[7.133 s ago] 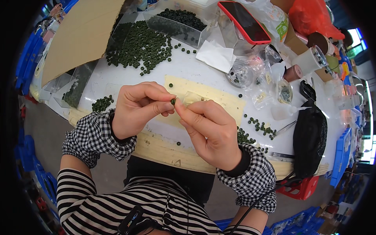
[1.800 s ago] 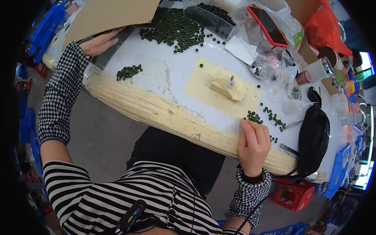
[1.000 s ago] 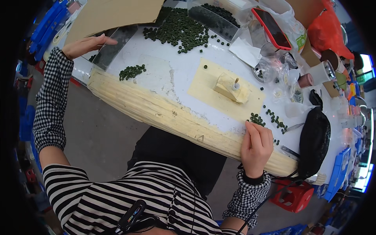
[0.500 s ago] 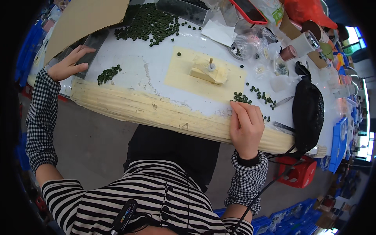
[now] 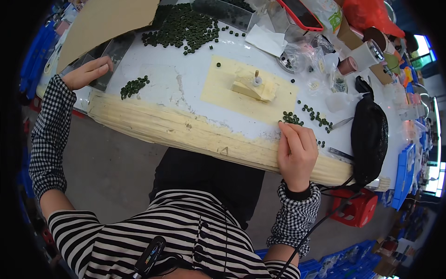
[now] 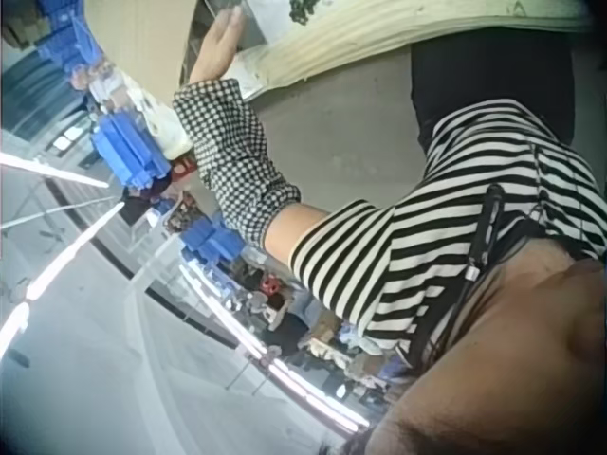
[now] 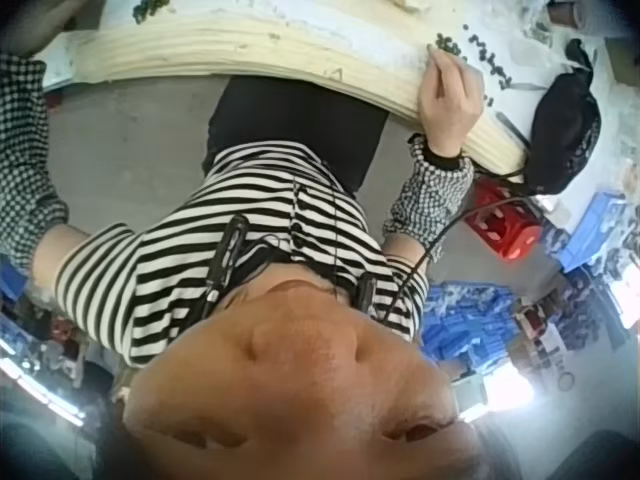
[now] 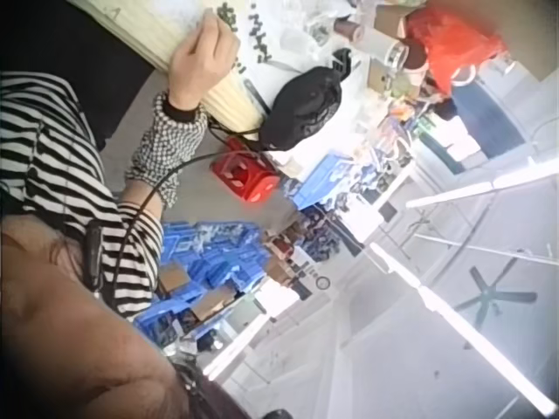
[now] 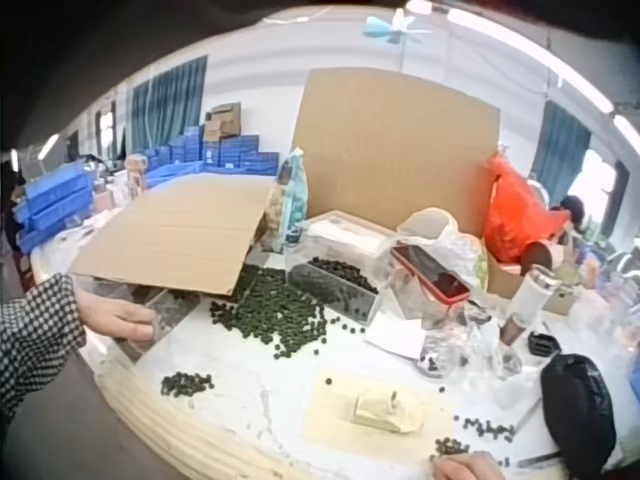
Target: Assembling small green plastic components onto a base or strip at a factory workstation.
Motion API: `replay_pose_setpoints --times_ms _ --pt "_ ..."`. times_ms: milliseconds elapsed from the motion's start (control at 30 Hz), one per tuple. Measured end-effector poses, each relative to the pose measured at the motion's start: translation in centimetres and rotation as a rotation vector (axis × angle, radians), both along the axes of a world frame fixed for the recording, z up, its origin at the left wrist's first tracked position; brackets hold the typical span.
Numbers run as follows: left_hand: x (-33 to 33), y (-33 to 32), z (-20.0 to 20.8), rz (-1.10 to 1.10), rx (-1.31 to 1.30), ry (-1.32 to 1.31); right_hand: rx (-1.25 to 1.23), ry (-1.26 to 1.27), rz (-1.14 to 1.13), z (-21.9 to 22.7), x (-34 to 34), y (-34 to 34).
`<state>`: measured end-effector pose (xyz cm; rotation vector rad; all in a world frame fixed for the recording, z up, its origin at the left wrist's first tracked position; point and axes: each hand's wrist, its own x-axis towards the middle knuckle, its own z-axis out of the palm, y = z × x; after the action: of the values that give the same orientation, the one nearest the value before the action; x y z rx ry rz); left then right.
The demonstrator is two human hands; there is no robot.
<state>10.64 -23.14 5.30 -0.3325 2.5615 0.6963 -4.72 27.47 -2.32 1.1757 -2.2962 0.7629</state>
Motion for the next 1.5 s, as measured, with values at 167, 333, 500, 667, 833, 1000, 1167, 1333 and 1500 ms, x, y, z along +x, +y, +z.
replay_pose_setpoints --times_ms 167,333,500,667,833,1000,1167,1333,1500 --pt "0.3 0.6 0.0 0.171 -0.103 0.110 0.008 -0.001 -0.003 0.1 0.0 0.1" --pt "-0.1 -0.3 -1.1 0.195 -0.049 0.116 0.004 -0.001 -0.001 0.0 0.1 0.0" --pt "0.3 -2.1 -2.4 0.261 -0.057 0.223 0.000 -0.013 0.006 0.3 0.2 -0.2" --pt "-0.9 -0.8 -1.2 0.384 0.015 0.177 0.010 -0.004 0.003 0.1 0.1 0.0" --pt "-1.4 -0.5 -1.9 0.218 -0.238 0.306 0.009 -0.008 0.001 0.2 0.2 -0.1" --pt "-1.3 -0.6 -2.4 0.115 -0.376 0.557 0.016 -0.016 -0.003 0.3 0.3 -0.1" --pt "-1.3 -1.3 -3.0 0.109 -0.357 0.805 0.017 -0.016 -0.007 0.2 0.3 -0.1" --pt "-0.9 -0.6 -2.6 0.140 -0.314 0.825 0.017 -0.010 -0.006 0.2 0.3 -0.1" --pt "-0.6 0.8 -1.6 0.040 -0.506 0.872 0.015 -0.017 -0.008 0.2 0.3 -0.1"
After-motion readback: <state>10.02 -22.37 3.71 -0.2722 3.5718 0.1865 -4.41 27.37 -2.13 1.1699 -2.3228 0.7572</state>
